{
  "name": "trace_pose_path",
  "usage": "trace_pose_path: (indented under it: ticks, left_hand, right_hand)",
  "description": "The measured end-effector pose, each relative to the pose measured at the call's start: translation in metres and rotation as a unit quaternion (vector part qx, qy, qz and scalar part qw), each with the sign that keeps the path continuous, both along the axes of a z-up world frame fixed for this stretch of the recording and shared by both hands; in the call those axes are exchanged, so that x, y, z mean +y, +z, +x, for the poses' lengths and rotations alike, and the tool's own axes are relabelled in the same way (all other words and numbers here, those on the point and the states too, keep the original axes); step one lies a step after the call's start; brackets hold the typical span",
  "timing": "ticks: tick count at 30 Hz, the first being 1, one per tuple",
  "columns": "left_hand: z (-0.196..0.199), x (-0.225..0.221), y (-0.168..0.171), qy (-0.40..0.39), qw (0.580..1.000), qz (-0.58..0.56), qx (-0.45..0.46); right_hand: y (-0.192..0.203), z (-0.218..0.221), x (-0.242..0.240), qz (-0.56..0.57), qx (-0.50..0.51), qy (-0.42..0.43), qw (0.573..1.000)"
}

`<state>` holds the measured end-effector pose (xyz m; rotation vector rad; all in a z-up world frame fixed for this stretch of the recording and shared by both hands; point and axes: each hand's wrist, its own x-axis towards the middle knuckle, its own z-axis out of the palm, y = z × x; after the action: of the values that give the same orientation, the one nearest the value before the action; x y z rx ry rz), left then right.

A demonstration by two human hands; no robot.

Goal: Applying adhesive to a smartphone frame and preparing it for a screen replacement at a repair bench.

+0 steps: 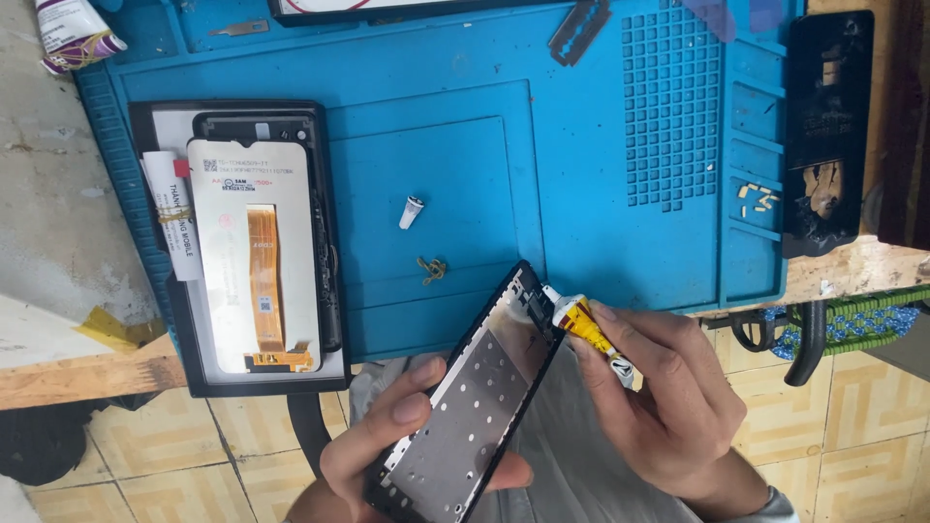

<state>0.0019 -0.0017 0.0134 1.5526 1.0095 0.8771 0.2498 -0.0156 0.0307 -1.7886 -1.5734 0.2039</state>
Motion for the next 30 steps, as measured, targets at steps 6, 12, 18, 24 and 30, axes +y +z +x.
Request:
trace_pose_path:
  ticks: [6,12,18,24,30]
  left_hand:
    - [0.002,-0.004,-0.005,0.025,0.999,0.025,-0.005]
    - [0.0,-0.003,-0.001,0.002,0.999,-0.018,-0.032]
    - [0.001,-0.003,0.001,-0.018,0.999,-0.02,-0.034]
    - [-0.001,-0.004,0.004,-0.025,0.997,-0.035,-0.057]
    - [0.0,-0.012,0.009,-0.008,0.999,-0.028,-0.014]
  right_hand:
    - [-0.001,-0.001,-0.004,0.007,0.004,-0.005,1.0]
    - [-0.001,-0.001,-0.009,0.004,0.009,-0.012,1.0]
    - [-0.003,-0.002,-0.014,0.008,0.007,-0.019,1.0]
    - [-0.001,-0.002,-0.017,0.012,0.013,-0.023,1.0]
    - [0.0,-0.003,-0.02,0.018,0.014,-0.031,0.999]
